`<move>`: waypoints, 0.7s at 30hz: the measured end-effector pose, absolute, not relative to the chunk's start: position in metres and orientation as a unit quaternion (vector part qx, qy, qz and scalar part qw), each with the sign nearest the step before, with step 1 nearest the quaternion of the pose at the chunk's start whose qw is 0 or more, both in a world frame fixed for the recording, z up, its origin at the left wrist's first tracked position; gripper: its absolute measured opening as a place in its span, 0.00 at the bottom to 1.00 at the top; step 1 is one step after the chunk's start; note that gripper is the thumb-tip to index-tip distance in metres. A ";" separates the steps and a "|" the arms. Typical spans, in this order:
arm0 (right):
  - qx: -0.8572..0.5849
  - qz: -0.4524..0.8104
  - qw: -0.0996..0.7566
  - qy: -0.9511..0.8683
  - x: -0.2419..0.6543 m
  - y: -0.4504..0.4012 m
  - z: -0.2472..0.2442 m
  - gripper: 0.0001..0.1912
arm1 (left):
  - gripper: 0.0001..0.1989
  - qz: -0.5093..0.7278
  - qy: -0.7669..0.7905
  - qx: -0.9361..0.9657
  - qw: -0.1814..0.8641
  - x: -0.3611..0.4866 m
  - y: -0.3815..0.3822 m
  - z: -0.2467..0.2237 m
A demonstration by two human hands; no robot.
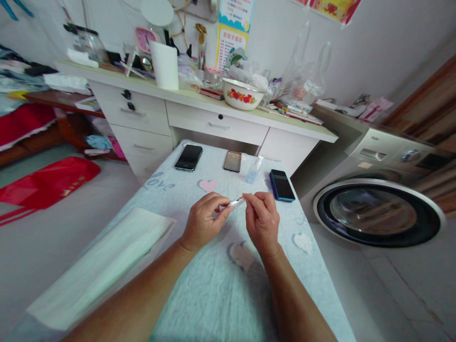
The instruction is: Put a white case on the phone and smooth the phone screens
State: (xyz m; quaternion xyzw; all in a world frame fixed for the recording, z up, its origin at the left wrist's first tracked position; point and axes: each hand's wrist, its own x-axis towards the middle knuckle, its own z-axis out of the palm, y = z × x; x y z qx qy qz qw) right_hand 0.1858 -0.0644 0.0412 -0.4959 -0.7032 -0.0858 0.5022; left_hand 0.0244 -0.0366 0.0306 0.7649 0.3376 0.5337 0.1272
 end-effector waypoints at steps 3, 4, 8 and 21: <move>-0.499 -0.093 0.507 -0.697 0.187 -0.064 0.042 0.14 | 0.03 0.531 0.340 0.765 0.130 0.024 -0.036 0.031; -0.500 -0.094 0.507 -0.695 0.187 -0.064 0.043 0.14 | 0.03 0.530 0.341 0.765 0.130 0.024 -0.036 0.031; -0.502 -0.092 0.504 -0.697 0.187 -0.064 0.042 0.14 | 0.02 0.530 0.344 0.764 0.128 0.024 -0.036 0.031; -0.476 -0.081 0.490 -0.726 0.180 -0.069 0.042 0.16 | 0.03 0.535 0.340 0.764 0.120 0.025 -0.036 0.031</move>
